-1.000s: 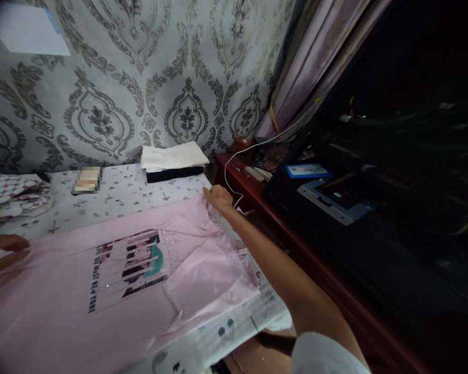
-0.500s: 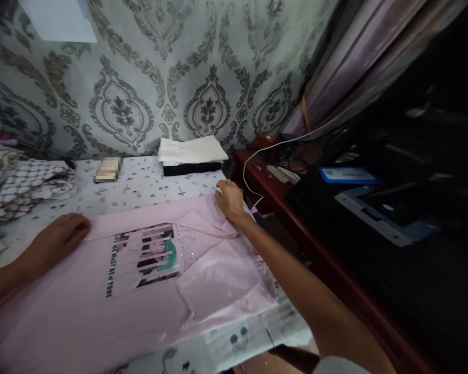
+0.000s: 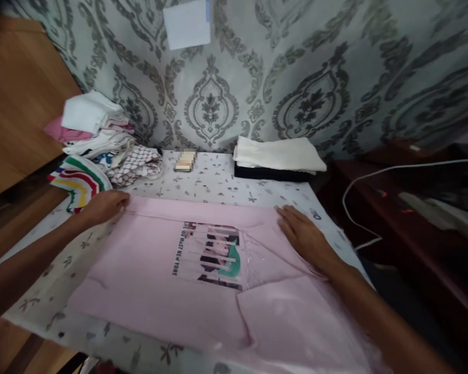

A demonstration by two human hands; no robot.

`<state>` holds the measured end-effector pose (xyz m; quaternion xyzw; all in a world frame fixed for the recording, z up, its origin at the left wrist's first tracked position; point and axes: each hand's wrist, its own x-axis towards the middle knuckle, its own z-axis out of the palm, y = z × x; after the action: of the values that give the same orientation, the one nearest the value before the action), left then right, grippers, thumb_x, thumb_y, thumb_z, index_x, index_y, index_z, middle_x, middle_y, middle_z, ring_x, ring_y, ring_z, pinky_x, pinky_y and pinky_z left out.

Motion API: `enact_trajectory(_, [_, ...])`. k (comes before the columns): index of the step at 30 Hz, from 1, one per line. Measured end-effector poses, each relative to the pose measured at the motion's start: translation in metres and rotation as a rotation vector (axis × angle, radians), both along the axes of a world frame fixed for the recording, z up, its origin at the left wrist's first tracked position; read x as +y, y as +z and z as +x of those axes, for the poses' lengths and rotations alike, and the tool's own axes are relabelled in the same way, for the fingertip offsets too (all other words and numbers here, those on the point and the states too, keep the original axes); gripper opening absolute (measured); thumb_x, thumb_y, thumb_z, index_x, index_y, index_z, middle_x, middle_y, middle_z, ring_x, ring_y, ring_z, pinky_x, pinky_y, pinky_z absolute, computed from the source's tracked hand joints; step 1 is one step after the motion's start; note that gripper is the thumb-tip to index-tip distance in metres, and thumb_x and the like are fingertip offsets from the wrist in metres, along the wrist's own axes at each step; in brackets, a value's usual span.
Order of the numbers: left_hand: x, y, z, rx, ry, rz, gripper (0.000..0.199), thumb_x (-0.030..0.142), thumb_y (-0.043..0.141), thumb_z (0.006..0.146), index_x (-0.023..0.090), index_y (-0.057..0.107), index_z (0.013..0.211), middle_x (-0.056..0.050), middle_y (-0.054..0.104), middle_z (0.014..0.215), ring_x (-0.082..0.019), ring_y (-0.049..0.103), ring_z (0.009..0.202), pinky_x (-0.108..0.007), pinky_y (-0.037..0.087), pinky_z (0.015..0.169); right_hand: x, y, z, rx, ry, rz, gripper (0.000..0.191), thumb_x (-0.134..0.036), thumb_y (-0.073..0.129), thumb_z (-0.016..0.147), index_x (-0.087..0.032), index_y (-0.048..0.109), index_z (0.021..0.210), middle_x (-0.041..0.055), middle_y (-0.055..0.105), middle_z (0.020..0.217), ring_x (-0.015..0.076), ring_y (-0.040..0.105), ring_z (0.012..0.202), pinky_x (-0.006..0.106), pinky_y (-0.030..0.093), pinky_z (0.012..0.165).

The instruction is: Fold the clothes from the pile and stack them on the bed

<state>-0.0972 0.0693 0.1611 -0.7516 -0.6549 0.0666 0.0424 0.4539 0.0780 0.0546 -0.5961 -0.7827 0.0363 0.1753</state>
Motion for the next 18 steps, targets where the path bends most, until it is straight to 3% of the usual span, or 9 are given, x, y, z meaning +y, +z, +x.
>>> enact_trajectory(3, [0.007,-0.003,0.016,-0.159,0.029,0.13,0.025,0.013,0.039,0.089,0.019,0.064,0.091,-0.008,0.073,0.096,-0.023,0.066,0.092,-0.033,0.048,0.078,0.006,0.002,-0.001,-0.025,0.013,-0.004,0.058,-0.051,0.035,0.097,-0.017,0.06,0.138,0.0154,0.059,0.144,0.0336,0.052,0.136,0.052,0.042,0.116])
enact_trajectory(6, [0.01,-0.019,0.053,-0.361,-0.164,0.134,0.029,0.014,0.038,0.094,0.016,0.062,0.111,-0.011,0.071,0.116,-0.022,0.064,0.106,-0.036,0.049,0.091,0.012,-0.001,-0.006,-0.028,0.024,0.016,0.059,-0.052,0.034,0.097,-0.017,0.061,0.136,0.0171,0.059,0.143,0.0353,0.052,0.136,0.052,0.043,0.115])
enact_trajectory(8, [0.006,-0.031,0.076,-0.378,-0.336,0.07,0.028,0.02,0.039,0.098,0.015,0.06,0.117,-0.013,0.068,0.121,-0.024,0.062,0.111,-0.04,0.048,0.096,0.014,-0.007,-0.009,-0.015,0.021,0.035,0.059,-0.053,0.035,0.096,-0.019,0.06,0.137,0.016,0.057,0.145,0.0359,0.051,0.137,0.054,0.043,0.114])
enact_trajectory(10, [-0.002,-0.039,0.089,-0.341,-0.43,0.036,0.027,0.025,0.041,0.1,0.016,0.058,0.12,-0.015,0.065,0.125,-0.027,0.059,0.114,-0.045,0.046,0.099,0.015,-0.013,-0.01,-0.01,0.009,0.046,0.059,-0.054,0.035,0.096,-0.021,0.059,0.139,0.015,0.055,0.147,0.0366,0.05,0.137,0.057,0.042,0.114])
enact_trajectory(13, [-0.017,-0.04,0.084,-0.247,-0.412,0.025,0.025,0.025,0.042,0.1,0.017,0.059,0.116,-0.015,0.063,0.124,-0.029,0.057,0.115,-0.046,0.047,0.095,0.015,-0.019,-0.007,-0.02,-0.014,0.049,0.061,-0.054,0.033,0.096,-0.019,0.059,0.138,0.016,0.054,0.149,0.0372,0.05,0.138,0.058,0.04,0.114])
enact_trajectory(18, [-0.025,-0.021,0.056,-0.159,-0.372,-0.006,0.026,0.031,0.042,0.1,0.018,0.064,0.097,-0.011,0.068,0.096,-0.026,0.062,0.093,-0.04,0.049,0.082,0.02,-0.011,-0.002,-0.087,0.006,0.0,0.06,-0.051,0.034,0.095,-0.015,0.06,0.136,0.0186,0.056,0.145,0.0358,0.052,0.136,0.054,0.044,0.112])
